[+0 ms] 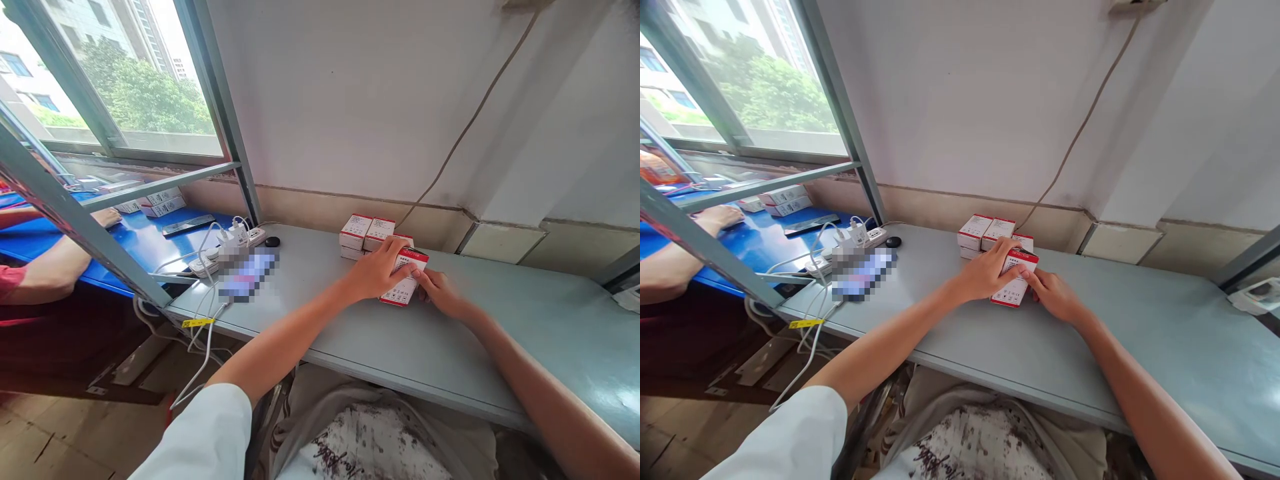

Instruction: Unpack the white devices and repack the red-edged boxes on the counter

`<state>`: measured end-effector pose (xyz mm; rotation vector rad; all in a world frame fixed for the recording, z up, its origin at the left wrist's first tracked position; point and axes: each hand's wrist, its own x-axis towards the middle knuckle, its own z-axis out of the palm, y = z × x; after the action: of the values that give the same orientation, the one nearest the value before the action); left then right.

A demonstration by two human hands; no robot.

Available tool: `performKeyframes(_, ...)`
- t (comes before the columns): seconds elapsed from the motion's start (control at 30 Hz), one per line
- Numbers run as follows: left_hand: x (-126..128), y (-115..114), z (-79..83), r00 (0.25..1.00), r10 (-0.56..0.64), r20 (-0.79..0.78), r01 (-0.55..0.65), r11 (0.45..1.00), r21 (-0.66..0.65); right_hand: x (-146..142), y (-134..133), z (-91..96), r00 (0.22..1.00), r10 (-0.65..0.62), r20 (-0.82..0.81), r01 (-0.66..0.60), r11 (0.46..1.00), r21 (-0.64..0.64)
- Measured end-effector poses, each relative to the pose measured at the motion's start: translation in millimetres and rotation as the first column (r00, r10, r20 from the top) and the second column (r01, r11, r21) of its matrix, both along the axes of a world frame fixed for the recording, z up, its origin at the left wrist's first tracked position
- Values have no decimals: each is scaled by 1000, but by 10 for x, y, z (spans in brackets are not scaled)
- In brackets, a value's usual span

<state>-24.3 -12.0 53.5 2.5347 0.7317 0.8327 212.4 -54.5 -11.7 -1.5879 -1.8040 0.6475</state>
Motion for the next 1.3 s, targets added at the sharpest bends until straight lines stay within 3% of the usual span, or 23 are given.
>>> performKeyframes(0.9,-22,-18,-14,999,6,-38,-2,996,88,10,-2,-61,1000,7,-1,-7,999,51)
performKeyframes(1.3,5,40,-82,999,3,32,-6,995,100,-63,-64,90,997,-22,71,7,978,207)
